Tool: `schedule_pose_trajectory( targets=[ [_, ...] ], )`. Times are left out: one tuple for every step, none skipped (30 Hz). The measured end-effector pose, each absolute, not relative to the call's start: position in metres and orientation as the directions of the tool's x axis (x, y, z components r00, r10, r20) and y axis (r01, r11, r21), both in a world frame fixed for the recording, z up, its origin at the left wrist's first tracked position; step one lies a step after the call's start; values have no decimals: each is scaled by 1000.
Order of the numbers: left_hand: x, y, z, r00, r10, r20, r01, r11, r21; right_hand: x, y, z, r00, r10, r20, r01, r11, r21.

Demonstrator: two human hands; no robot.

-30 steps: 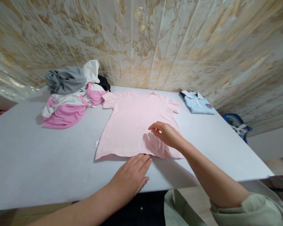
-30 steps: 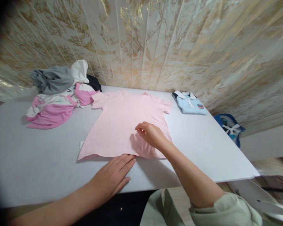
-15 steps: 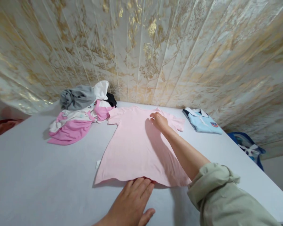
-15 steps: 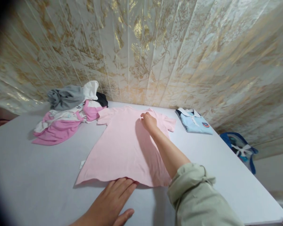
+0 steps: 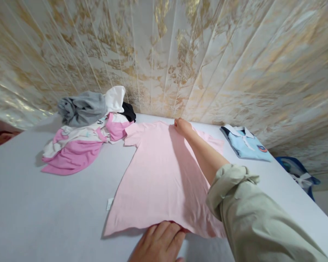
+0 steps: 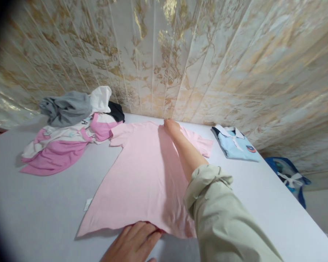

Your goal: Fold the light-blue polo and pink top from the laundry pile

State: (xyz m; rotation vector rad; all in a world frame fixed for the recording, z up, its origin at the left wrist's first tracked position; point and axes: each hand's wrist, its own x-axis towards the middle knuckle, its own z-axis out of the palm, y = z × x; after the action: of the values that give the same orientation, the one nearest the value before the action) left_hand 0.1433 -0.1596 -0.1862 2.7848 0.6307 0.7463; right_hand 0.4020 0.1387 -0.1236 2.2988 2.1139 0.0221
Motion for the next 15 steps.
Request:
schedule_pose_trajectory(
  targets=[
    [143,-160,-185,782,449,433,352,-891,288,403,141,-124,76,997,-8,997,-76,26],
    [143,-160,-185,775,458,435,361,-886,291,405,143,-124,70,997,-12,997,-70,28],
    [143,-160,-185,769,465,439,367,-883,292,406,144,-125,65,998,-14,997,-65,29],
    [144,-161,-185,769,467,437,370,-882,292,406,146,-126,62,998,-12,998,-62,31],
    [144,-162,-187,765,469,441,373,-881,290,406,147,-127,62,998,-6,998,-62,33],
    [145,-163,-188,758,474,448,379,-879,290,406,148,-127,65,998,5,997,-65,36],
    [146,-163,-189,749,480,456,385,-876,289,405,149,-128,69,997,18,997,-70,39],
    [146,-164,-189,747,480,461,385,-877,288,404,150,-129,74,997,30,996,-75,42],
    [147,-164,-189,743,482,464,388,-875,288,403,151,-129,80,996,40,996,-82,46],
    [147,-165,-189,737,487,469,392,-873,290,402,152,-130,85,995,46,995,-87,49],
    [148,-165,-188,734,488,472,392,-872,293,401,152,-130,89,995,50,995,-92,51],
    [148,-165,-187,734,489,471,390,-871,298,400,152,-130,91,995,51,994,-93,53],
    [148,-165,-187,727,493,478,390,-870,303,399,152,-130,92,994,52,994,-95,55],
    [149,-165,-186,717,498,487,392,-867,309,398,150,-130,91,994,54,994,-94,56],
    [149,-166,-187,707,504,496,396,-864,312,397,149,-129,90,994,56,994,-93,59]
  ],
)
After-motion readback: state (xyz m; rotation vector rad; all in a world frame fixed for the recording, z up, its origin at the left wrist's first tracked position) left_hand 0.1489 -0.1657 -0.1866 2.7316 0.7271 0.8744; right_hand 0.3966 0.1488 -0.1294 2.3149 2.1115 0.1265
